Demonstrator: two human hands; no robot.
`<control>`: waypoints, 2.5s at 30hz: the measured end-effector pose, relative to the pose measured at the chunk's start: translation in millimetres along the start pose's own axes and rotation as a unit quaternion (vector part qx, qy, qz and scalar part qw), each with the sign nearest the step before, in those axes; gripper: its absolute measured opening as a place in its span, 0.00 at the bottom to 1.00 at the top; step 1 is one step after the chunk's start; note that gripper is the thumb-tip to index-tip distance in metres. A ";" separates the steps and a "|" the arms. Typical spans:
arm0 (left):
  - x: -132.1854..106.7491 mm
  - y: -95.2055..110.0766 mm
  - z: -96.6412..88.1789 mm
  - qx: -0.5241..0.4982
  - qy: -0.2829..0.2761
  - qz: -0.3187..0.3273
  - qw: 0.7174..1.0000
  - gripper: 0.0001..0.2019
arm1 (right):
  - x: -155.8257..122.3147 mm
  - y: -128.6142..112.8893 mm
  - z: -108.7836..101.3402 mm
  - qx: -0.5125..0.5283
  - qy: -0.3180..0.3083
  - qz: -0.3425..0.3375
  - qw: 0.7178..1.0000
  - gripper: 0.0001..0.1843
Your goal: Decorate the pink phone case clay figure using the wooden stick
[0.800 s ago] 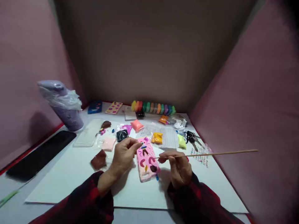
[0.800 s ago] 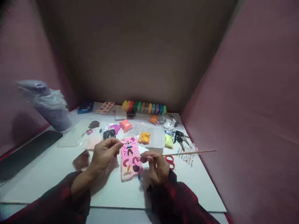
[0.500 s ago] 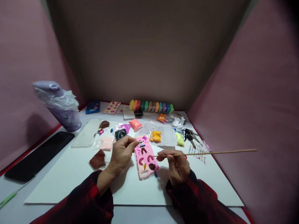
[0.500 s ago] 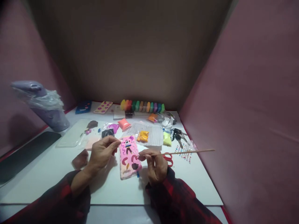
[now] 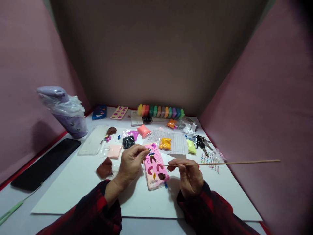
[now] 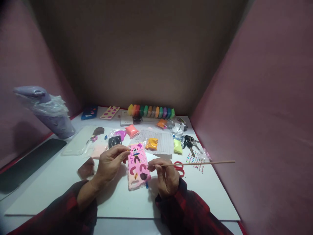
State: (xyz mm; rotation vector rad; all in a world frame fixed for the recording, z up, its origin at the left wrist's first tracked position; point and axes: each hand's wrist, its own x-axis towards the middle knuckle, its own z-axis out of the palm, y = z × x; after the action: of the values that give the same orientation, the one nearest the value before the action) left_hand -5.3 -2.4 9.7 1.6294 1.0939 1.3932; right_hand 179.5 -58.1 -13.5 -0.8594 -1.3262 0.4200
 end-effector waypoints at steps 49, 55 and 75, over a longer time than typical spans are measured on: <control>7.9 -6.6 0.4 -0.097 0.105 -0.134 0.981 0.10 | 0.4 -1.3 1.4 -0.013 0.023 0.001 1.000 0.07; 8.4 -3.1 -0.9 -0.067 0.108 -0.076 0.989 0.03 | -0.4 -0.8 1.3 -0.018 0.029 0.005 0.999 0.07; 8.1 -8.2 -2.5 -0.058 0.104 -0.088 0.989 0.07 | -1.1 1.0 0.5 -0.019 0.034 0.011 0.999 0.07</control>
State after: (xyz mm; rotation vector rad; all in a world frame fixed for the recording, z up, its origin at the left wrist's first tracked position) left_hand -8.5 8.2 5.7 1.2932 1.2193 1.5039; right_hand 178.9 -58.1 -14.9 -0.9132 -1.2655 0.3806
